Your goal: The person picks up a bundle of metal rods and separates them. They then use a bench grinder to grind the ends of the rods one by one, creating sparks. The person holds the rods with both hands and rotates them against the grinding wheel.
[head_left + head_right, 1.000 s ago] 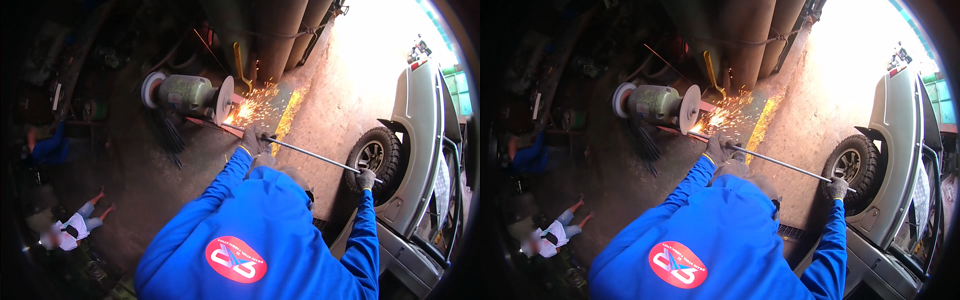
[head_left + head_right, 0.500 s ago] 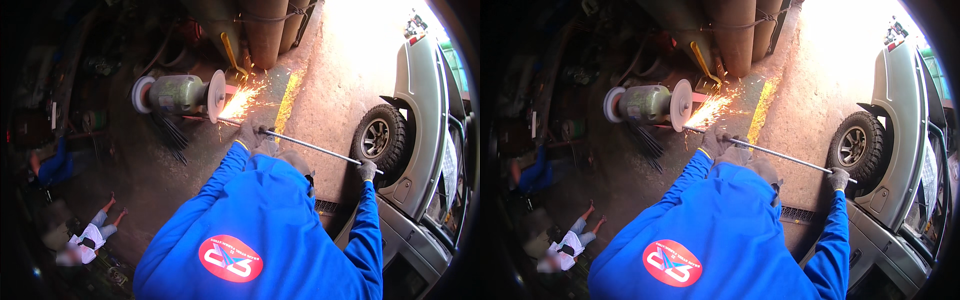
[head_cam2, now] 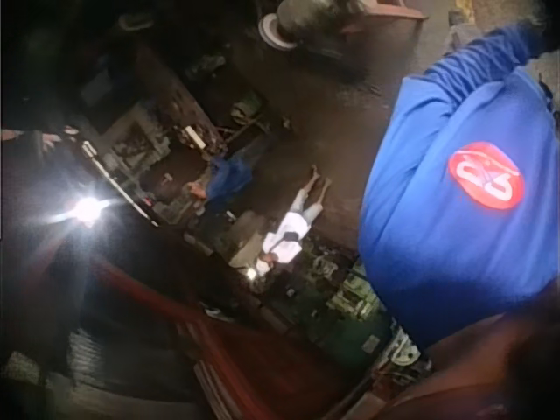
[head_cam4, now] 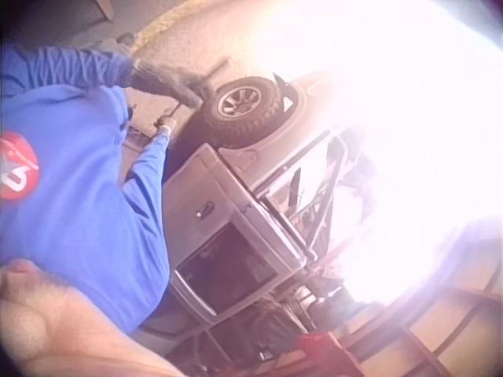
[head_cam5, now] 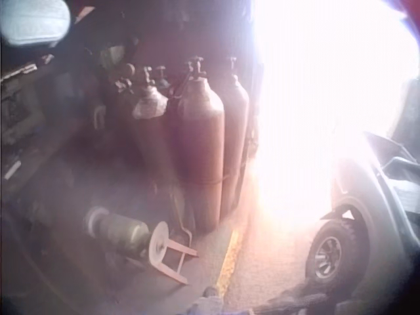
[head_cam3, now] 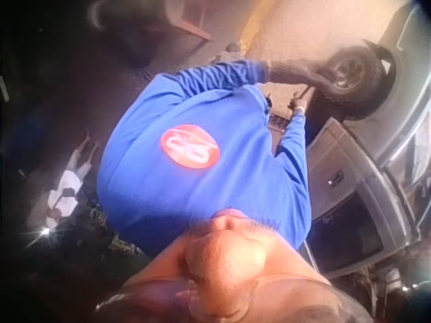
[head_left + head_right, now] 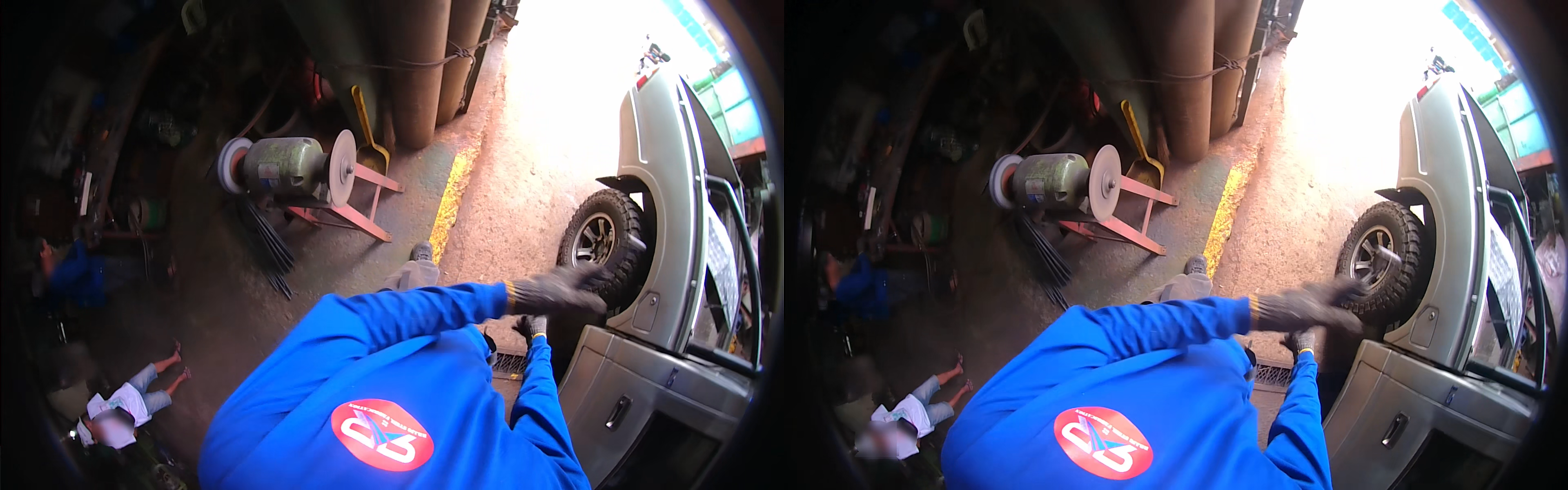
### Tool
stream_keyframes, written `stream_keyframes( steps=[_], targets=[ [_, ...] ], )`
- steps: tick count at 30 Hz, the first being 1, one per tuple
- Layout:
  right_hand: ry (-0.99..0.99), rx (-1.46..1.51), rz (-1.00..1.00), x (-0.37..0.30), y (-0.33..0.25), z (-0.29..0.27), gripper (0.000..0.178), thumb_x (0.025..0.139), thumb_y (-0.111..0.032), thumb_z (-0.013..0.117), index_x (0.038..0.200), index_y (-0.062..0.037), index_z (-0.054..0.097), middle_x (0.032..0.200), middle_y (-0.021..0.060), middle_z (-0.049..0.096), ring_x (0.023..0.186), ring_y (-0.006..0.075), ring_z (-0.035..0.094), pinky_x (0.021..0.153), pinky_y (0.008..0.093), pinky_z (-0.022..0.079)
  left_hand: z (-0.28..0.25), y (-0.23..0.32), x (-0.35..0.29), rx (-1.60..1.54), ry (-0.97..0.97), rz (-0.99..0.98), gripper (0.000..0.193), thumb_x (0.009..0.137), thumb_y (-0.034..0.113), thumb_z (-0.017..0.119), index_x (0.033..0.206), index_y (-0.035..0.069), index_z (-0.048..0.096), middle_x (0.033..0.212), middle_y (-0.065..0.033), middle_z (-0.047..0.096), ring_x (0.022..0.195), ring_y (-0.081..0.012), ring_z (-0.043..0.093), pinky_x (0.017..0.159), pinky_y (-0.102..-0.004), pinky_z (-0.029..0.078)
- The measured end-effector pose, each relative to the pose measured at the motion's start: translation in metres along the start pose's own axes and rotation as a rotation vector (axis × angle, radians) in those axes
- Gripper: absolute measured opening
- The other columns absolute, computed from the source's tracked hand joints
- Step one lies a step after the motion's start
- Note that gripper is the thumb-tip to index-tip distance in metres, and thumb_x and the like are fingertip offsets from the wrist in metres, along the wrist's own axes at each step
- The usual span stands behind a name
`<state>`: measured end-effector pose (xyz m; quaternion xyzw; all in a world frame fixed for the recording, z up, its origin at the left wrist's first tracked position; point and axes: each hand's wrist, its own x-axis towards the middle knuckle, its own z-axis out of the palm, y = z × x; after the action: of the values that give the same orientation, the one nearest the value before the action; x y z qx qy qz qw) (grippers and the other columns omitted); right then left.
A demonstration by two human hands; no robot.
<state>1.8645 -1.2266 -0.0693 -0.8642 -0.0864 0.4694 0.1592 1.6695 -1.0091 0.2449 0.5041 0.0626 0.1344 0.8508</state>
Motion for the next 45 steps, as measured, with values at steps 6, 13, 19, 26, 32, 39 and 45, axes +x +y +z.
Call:
stream_keyframes(
  steps=[6,13,19,26,32,39,45],
  targets=[
    [-0.369,1.123,-0.275,-0.073,-0.026,-0.020,0.051,0.088,-0.064,0.050,0.079,-0.0150,0.061,0.065,0.0048,0.050,0.065,0.0240,0.053,0.069,0.0439,0.047,0.128,-0.045,-0.008,0.532,-0.573,0.146,0.072,0.085,0.052,0.063,0.138,0.007,0.045,0.131,-0.0188,0.055,0.118,-0.0270,0.054,0.102,-0.0365,0.041],
    [-0.334,1.209,-0.640,-0.214,0.021,-0.008,0.043,0.097,-0.054,0.041,0.082,-0.0149,0.052,0.077,0.0016,0.047,0.074,0.0193,0.049,0.080,0.0421,0.047,0.009,-0.260,-0.142,0.421,0.536,-0.236,0.064,0.092,0.060,0.048,0.122,0.005,0.059,0.104,-0.0128,0.064,0.091,-0.0249,0.062,0.076,-0.0410,0.050],
    [-0.515,1.427,-0.596,-0.295,0.056,0.044,0.047,0.097,-0.057,0.036,0.102,-0.0122,0.049,0.089,0.0053,0.051,0.083,0.0239,0.054,0.091,0.0490,0.045,0.063,-0.150,-0.117,-0.479,0.908,0.004,0.064,0.091,0.063,0.046,0.116,0.005,0.049,0.094,-0.0169,0.066,0.089,-0.0297,0.067,0.083,-0.0468,0.054],
    [-0.089,0.566,-0.577,-0.340,0.103,0.026,0.036,0.095,-0.026,0.058,0.119,0.0009,0.058,0.090,0.0102,0.064,0.076,0.0195,0.064,0.075,0.0319,0.054,0.089,-0.140,-0.110,-0.467,0.943,0.180,0.048,0.094,0.059,0.045,0.068,0.020,0.034,0.055,0.0047,0.029,0.044,-0.0098,0.029,0.044,-0.0279,0.029],
    [0.445,-0.230,-0.760,-0.297,0.139,0.003,0.062,0.077,-0.029,0.077,0.124,0.0044,0.054,0.119,0.0176,0.061,0.106,0.0247,0.060,0.091,0.0342,0.049,0.086,-0.137,-0.113,-0.328,0.953,0.206,0.043,0.095,0.053,0.049,0.071,0.018,0.042,0.056,0.0052,0.032,0.045,-0.0096,0.035,0.046,-0.0285,0.037],
    [-0.524,0.190,-0.222,-0.262,0.181,0.040,0.051,0.088,-0.042,0.064,0.114,0.0023,0.061,0.083,0.0093,0.065,0.072,0.0164,0.061,0.062,0.0284,0.050,-0.001,-0.106,-0.156,-0.720,0.857,0.027,0.033,0.089,0.041,0.065,0.077,0.011,0.058,0.066,-0.0039,0.060,0.061,-0.0189,0.061,0.067,-0.0376,0.057],
    [-0.978,0.513,0.219,-0.366,0.096,-0.010,0.049,0.097,-0.046,0.047,0.114,-0.0020,0.062,0.055,-0.0040,0.035,0.044,0.0057,0.029,0.039,0.0227,0.025,-0.103,-0.135,-0.210,-0.917,1.187,0.017,0.028,0.093,0.038,0.057,0.084,0.013,0.050,0.059,0.0037,0.038,0.044,-0.0097,0.035,0.045,-0.0264,0.034]
  ],
)
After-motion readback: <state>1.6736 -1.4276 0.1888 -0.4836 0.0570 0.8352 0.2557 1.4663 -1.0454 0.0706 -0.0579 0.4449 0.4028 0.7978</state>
